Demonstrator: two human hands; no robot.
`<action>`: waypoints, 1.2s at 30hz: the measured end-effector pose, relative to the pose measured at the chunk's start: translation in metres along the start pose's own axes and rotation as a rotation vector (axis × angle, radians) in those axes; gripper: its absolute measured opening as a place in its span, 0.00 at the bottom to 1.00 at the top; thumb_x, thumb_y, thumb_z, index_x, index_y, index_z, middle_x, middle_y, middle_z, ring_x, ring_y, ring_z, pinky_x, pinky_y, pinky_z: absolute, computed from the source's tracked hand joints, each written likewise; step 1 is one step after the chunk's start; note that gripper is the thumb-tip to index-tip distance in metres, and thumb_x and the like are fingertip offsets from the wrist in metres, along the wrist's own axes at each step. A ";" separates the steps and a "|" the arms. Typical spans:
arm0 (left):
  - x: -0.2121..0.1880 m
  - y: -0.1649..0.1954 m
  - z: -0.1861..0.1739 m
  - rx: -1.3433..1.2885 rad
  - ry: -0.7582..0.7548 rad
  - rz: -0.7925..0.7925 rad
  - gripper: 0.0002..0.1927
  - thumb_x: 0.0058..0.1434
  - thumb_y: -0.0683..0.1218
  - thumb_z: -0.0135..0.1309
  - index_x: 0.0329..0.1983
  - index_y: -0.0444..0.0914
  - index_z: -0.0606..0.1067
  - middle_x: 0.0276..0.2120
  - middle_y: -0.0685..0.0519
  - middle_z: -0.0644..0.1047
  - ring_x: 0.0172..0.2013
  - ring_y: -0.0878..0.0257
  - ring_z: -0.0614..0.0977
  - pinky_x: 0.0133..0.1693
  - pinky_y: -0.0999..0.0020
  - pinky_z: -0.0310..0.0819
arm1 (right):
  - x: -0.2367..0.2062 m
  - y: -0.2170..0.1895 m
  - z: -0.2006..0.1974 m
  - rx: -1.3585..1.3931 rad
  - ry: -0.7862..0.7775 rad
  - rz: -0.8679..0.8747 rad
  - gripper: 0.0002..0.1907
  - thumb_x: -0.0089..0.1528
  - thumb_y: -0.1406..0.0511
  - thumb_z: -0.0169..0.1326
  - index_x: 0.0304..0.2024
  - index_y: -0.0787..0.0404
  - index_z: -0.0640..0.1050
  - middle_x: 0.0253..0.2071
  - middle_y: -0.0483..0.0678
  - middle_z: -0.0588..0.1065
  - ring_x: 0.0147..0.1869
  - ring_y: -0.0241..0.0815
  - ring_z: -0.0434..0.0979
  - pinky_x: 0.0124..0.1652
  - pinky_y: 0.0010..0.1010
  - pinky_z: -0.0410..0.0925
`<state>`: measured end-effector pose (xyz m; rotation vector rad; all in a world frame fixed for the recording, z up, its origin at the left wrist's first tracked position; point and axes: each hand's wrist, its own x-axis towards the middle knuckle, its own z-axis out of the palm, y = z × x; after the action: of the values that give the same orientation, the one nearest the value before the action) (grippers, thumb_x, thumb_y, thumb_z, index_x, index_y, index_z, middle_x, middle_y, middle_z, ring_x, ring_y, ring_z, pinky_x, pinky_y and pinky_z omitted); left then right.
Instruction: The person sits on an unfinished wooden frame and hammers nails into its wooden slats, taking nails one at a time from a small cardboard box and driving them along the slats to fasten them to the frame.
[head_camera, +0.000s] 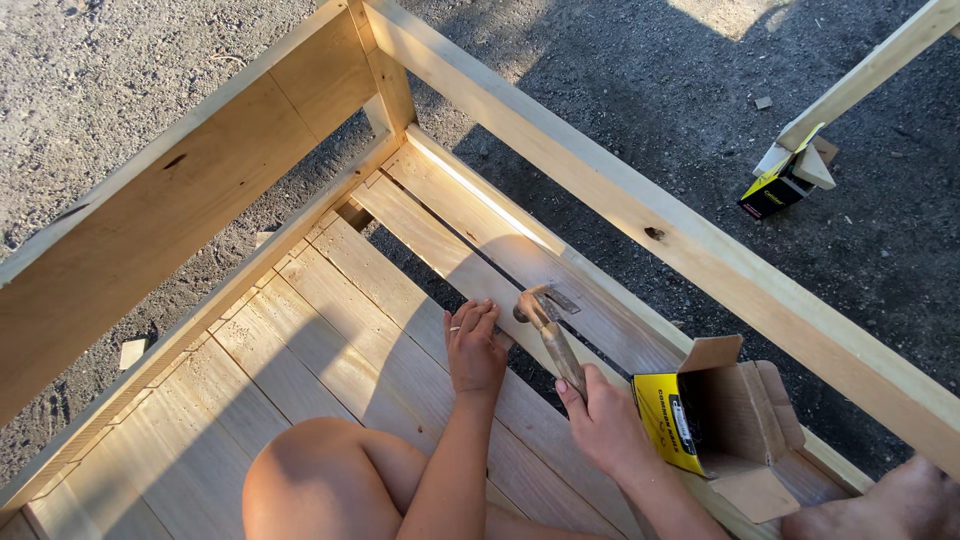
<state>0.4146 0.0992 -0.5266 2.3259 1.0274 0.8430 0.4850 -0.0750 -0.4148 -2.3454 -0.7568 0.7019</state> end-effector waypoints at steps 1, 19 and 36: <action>-0.001 0.002 -0.002 -0.014 0.001 -0.009 0.18 0.57 0.36 0.53 0.49 0.41 0.82 0.53 0.55 0.80 0.61 0.55 0.75 0.68 0.44 0.56 | -0.002 -0.001 -0.003 -0.012 0.004 0.015 0.20 0.66 0.51 0.48 0.43 0.63 0.74 0.24 0.60 0.77 0.35 0.65 0.80 0.36 0.52 0.70; -0.021 0.231 -0.023 -0.616 -0.649 0.289 0.10 0.53 0.40 0.56 0.37 0.35 0.81 0.30 0.43 0.81 0.33 0.47 0.84 0.36 0.57 0.77 | -0.068 0.000 -0.175 0.499 0.070 0.115 0.16 0.59 0.70 0.57 0.51 0.59 0.77 0.21 0.43 0.72 0.18 0.34 0.67 0.19 0.30 0.63; -0.056 0.283 0.054 0.665 -1.032 0.780 0.25 0.49 0.49 0.64 0.53 0.44 0.77 0.50 0.45 0.76 0.50 0.46 0.78 0.48 0.55 0.73 | -0.073 0.023 -0.195 0.305 0.030 -0.071 0.14 0.54 0.65 0.56 0.40 0.67 0.76 0.32 0.53 0.79 0.36 0.41 0.78 0.42 0.37 0.71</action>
<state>0.5603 -0.1272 -0.4099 3.1114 -0.1192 -0.6413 0.5635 -0.2070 -0.2715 -2.0390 -0.6654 0.6971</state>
